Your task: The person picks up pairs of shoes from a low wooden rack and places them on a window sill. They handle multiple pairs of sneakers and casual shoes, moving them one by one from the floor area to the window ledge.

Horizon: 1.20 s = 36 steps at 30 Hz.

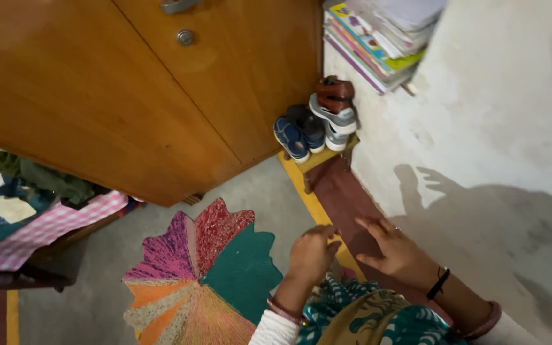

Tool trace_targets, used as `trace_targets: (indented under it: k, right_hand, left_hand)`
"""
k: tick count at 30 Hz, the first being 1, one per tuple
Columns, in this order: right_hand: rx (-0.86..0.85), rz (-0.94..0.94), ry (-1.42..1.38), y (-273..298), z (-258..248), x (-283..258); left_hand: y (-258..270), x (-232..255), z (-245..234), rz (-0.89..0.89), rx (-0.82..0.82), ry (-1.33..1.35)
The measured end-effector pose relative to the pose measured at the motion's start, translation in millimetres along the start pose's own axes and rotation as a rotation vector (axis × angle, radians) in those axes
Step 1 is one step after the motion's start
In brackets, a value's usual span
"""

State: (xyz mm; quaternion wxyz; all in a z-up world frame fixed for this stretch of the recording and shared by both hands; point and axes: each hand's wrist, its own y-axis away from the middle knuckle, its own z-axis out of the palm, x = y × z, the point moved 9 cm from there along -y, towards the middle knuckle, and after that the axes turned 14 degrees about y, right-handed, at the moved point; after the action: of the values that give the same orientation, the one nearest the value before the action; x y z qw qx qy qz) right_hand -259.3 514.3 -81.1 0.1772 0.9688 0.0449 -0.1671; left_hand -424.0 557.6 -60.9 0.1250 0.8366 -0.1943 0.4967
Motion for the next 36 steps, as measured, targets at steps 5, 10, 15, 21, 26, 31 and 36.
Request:
trace_targets:
  k: [5, 10, 15, 21, 26, 31, 36]
  right_hand:
    - [0.053, -0.034, -0.03, -43.8, -32.9, -1.5]
    - [0.017, 0.083, -0.021, -77.8, -48.7, 7.8]
    - [0.031, 0.19, -0.075, -107.7, -38.8, 35.1]
    - [0.035, 0.503, -0.069, -136.9, -19.2, 82.6]
    - [-0.022, 0.76, -0.039, -144.8, 8.7, 119.8]
    - [-0.128, 0.914, -0.035, -139.2, 40.2, 138.3]
    - [-0.237, 1.011, -0.08, -132.5, 60.5, 138.5]
  left_hand:
    - [-54.0, -22.3, -26.1, -0.083, 0.068, 0.085]
    - [-107.5, -67.0, -29.8, -0.064, 0.116, 0.069]
    - [-192.9, -149.3, -17.4, -0.147, 0.126, -0.03]
    - [-316.2, -238.3, 1.6, -0.232, -0.016, -0.103]
    - [-394.3, -319.8, 38.1, -0.394, -0.092, -0.008]
    - [-455.3, -375.7, 77.3, -0.234, -0.059, 0.012]
    - [-482.5, -393.2, 96.5, -0.207, -0.223, -0.055]
